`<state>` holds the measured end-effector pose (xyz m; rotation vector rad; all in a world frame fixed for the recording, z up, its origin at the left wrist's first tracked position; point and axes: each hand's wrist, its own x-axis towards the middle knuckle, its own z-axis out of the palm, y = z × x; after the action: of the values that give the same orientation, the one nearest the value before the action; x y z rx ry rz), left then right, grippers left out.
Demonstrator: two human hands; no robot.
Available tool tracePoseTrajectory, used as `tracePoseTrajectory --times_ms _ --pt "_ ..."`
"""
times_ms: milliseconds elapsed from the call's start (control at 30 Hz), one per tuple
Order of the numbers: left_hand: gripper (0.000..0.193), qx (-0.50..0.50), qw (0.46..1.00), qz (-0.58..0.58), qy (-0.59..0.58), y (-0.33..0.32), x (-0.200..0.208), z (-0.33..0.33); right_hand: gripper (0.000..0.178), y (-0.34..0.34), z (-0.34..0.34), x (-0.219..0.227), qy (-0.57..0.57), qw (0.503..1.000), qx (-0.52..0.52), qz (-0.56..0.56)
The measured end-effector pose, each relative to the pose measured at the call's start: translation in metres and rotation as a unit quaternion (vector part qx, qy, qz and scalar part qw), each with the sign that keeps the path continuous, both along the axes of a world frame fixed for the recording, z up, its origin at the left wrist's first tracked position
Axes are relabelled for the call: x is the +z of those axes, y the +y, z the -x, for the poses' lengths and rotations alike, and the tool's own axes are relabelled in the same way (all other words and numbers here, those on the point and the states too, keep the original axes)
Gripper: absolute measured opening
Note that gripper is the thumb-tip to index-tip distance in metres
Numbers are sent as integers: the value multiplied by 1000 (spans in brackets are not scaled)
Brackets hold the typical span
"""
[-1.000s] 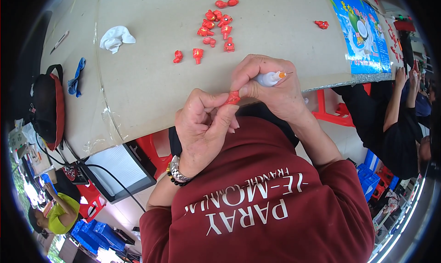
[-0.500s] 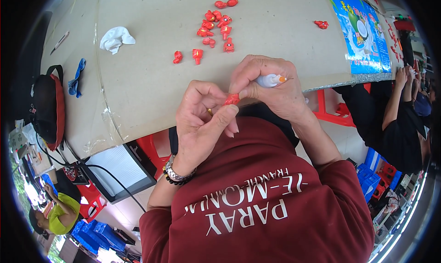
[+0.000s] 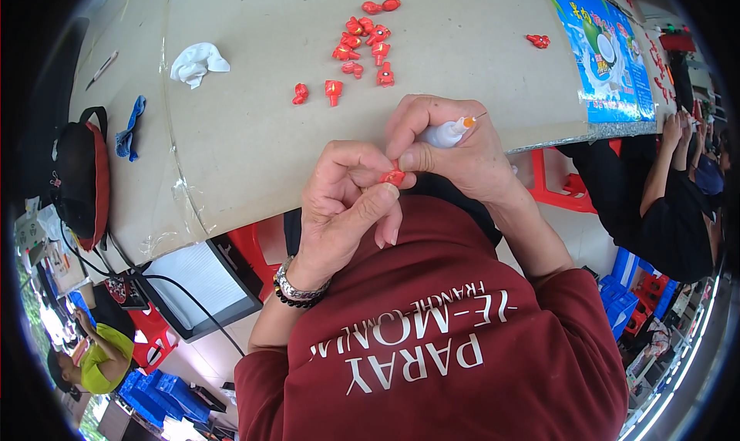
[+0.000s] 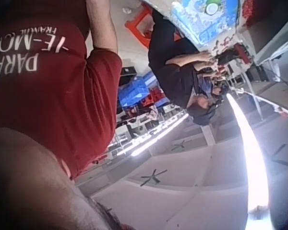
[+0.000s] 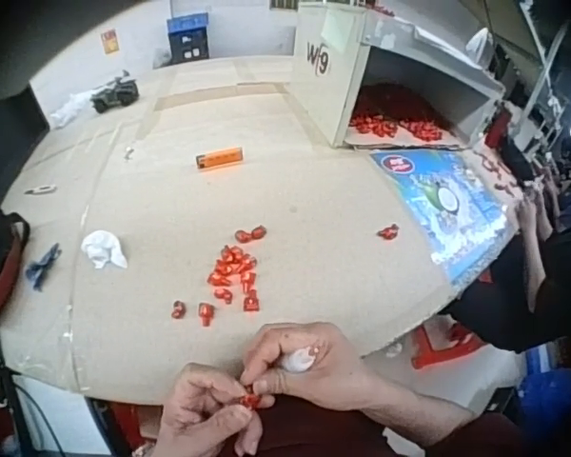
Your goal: The person applies glue from a bottle to small red plastic toy components, then presses the components together by hand to assemble them.
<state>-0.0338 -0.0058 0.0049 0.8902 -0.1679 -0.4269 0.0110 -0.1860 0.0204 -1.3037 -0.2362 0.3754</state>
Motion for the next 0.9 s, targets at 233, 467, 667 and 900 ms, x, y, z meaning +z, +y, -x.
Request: tracePoseTrajectory --times_ms 233,467,667,900 --pt "22 0 1000 3 -18 0 -2 3 12 -1 3 3 43 999 8 12" --pt "24 6 999 -16 -40 0 -3 4 16 -1 4 4 60 998 -1 18" --pt "27 14 1000 -19 -10 -1 1 4 19 0 3 5 65 998 -2 16" --pt "31 65 997 -36 25 1 3 0 35 -7 3 7 -6 1000 -23 15"
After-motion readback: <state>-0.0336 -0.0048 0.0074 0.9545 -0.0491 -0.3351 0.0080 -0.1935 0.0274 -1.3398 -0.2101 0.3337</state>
